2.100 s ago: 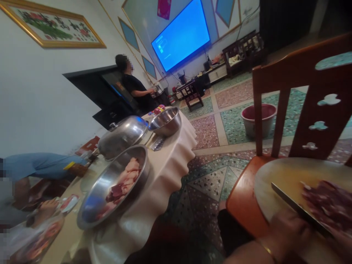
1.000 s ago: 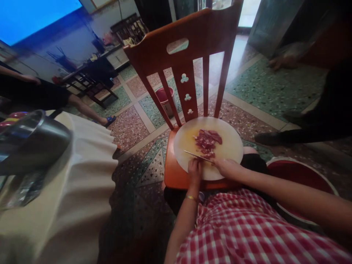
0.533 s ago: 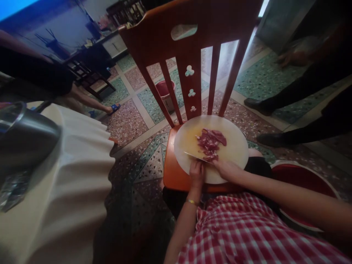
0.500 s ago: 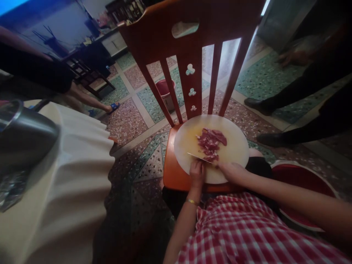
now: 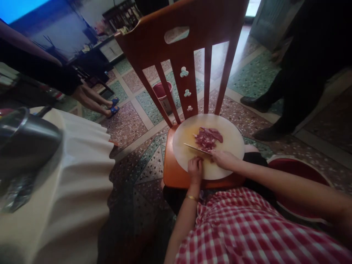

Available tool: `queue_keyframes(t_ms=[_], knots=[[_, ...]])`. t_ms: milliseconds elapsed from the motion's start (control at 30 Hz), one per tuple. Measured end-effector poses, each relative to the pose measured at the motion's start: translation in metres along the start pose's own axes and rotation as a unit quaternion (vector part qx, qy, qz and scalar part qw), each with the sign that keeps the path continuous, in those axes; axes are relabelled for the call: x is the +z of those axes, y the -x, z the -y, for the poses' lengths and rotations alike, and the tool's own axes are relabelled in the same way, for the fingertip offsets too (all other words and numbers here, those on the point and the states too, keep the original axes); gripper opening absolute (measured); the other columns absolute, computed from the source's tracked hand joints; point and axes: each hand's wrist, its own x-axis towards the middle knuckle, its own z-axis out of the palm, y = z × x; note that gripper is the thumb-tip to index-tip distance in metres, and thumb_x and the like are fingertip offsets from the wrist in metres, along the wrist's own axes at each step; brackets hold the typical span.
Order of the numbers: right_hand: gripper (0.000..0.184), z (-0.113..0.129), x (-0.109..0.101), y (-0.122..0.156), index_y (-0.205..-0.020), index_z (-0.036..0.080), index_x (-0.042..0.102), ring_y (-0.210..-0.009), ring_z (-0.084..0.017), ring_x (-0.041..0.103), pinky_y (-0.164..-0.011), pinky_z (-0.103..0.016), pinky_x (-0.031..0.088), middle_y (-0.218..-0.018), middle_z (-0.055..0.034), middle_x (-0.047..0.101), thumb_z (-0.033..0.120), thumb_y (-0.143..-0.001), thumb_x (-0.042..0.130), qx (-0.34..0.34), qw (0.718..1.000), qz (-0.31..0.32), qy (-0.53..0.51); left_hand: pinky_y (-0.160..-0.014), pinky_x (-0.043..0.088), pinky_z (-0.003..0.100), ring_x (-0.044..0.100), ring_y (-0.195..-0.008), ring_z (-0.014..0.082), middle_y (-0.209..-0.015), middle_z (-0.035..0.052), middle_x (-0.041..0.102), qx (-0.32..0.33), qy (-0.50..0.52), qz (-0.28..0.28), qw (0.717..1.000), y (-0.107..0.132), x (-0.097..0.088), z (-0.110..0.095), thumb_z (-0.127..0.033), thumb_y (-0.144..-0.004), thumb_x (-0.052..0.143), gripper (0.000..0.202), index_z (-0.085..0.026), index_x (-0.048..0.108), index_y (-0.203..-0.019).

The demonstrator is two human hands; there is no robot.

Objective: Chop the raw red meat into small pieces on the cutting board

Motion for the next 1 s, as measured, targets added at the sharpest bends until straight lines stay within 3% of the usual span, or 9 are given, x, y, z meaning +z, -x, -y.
queue_keyframes(t_ms=[267,533,800,1000], knots=[[0.025,-0.002,0.003,0.034,-0.108,0.018,0.052,-0.077,-0.026,0.063,-0.063,-0.032,0.045,-0.084,-0.0103,0.065,0.015,-0.088,0.036,-0.015,0.999,0.025,0.022,-0.076,0.048,0.033,0.056,-0.085,0.0179,-0.085,0.0088,0.061,0.021,-0.032,0.002,0.999,0.005,0.004,0.008,-0.015,-0.087,0.043,0.017,-0.015,0.06,-0.091],[0.023,0.024,-0.001,-0.011,-0.097,0.013,0.056,-0.085,-0.024,0.062,-0.068,-0.03,0.044,-0.088,-0.0122,0.064,0.007,-0.084,0.037,-0.058,0.998,0.007,-0.012,-0.074,0.048,0.031,0.057,-0.084,0.0173,-0.083,0.0081,0.062,0.033,-0.03,-0.001,0.999,0.003,0.003,0.006,-0.016,-0.087,0.044,0.017,-0.016,0.061,-0.09],[0.037,-0.001,0.022,0.022,-0.117,0.013,0.049,-0.08,-0.024,0.062,-0.069,-0.033,0.045,-0.09,-0.0123,0.064,0.008,-0.083,0.036,-0.011,0.999,0.028,0.023,-0.073,0.047,0.031,0.054,-0.081,0.0183,-0.081,0.0084,0.058,0.044,-0.062,0.018,0.997,0.005,0.003,0.007,-0.018,-0.087,0.042,0.017,-0.015,0.059,-0.086],[0.025,0.027,0.011,-0.014,-0.101,0.012,0.056,-0.088,-0.023,0.061,-0.073,-0.03,0.045,-0.094,-0.014,0.064,0.012,-0.088,0.036,-0.049,0.999,-0.006,-0.008,-0.068,0.046,0.031,0.052,-0.076,0.0185,-0.076,0.0077,0.056,0.039,-0.064,0.015,0.997,0.004,0.002,0.009,-0.02,-0.087,0.041,0.018,-0.015,0.058,-0.086]])
